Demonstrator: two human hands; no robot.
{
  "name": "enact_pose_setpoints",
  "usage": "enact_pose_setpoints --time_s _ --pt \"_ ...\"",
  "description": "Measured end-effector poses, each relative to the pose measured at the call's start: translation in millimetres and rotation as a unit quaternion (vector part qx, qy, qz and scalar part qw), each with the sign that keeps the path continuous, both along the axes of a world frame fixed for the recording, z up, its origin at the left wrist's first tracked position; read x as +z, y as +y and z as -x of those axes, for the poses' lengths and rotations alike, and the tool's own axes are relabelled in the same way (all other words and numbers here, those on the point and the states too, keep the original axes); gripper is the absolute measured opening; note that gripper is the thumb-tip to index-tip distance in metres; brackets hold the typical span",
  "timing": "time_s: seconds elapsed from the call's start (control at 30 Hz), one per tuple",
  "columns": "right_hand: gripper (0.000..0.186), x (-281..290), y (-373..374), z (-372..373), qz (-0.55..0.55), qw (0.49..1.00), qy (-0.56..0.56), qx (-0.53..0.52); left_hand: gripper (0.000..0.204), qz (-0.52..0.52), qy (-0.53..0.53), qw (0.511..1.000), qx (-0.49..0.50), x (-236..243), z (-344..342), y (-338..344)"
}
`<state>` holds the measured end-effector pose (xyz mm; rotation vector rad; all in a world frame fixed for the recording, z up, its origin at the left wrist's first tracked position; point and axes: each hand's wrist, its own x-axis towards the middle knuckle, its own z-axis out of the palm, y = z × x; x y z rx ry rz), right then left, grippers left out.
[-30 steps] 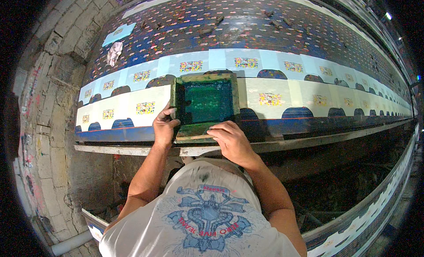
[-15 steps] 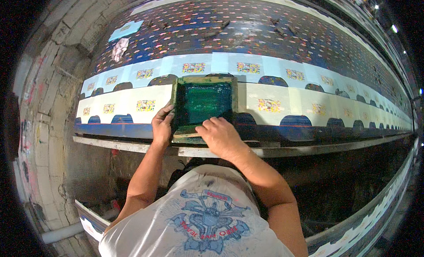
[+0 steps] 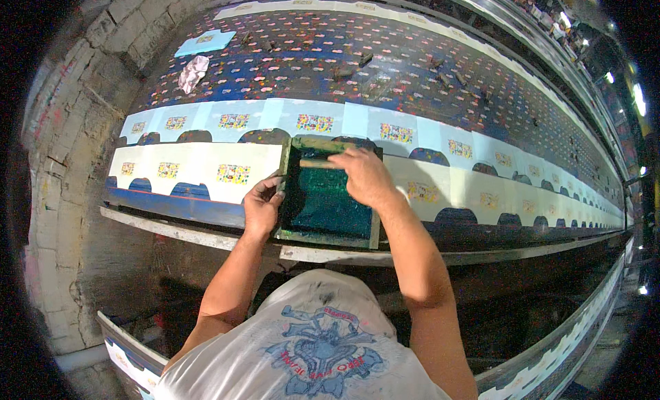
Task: The person uses a squeegee to spread green ink across a screen printing frame held over a long conveyor of small items. They repeatedly pull the squeegee across the screen, reposition the frame, and continue the process along the line.
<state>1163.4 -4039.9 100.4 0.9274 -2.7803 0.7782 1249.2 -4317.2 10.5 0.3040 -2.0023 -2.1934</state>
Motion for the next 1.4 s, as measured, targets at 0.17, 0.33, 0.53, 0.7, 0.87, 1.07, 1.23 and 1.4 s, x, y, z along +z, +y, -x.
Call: enact_pose_setpoints --time_s 0.17,0.33,0.53,0.7,0.87,1.07,1.23,1.4 --pt "0.053 8.6 -11.6 -39.3 -0.043 0.999 -0.015 0.012 0.033 -0.007 0.001 1.000 -0.005 -4.1 -4.8 -4.8" --pt "0.050 14.3 -17.5 -92.7 -0.027 0.999 -0.008 0.036 0.033 -0.011 0.013 1.000 -0.011 -6.4 -4.7 -8.3" --pt "0.046 19.6 -22.3 -137.7 -0.021 0.998 -0.051 0.023 0.037 0.013 0.041 0.998 -0.035 -17.1 -9.8 -9.2" --pt "0.035 -9.2 -14.1 -145.1 0.134 0.988 0.012 -0.075 0.037 0.006 0.053 0.998 -0.025 -6.0 -13.2 1.7" --pt "0.037 -24.8 -12.0 -152.8 0.269 0.933 -0.035 -0.236 0.063 0.208 0.065 0.975 -0.042 0.1 -13.6 -5.2" --pt "0.038 -31.6 16.5 -148.2 0.285 0.932 -0.024 -0.221 0.051 0.131 0.104 0.985 -0.030 16.6 -15.4 4.7" --pt "0.036 -29.4 86.9 -150.2 0.300 0.935 -0.016 -0.190 0.046 0.102 0.121 0.987 -0.027 31.4 -15.8 73.1" --pt "0.039 -40.0 177.6 -150.5 0.296 0.937 0.037 -0.179 0.044 0.104 0.113 0.988 -0.025 10.1 -12.1 166.7"
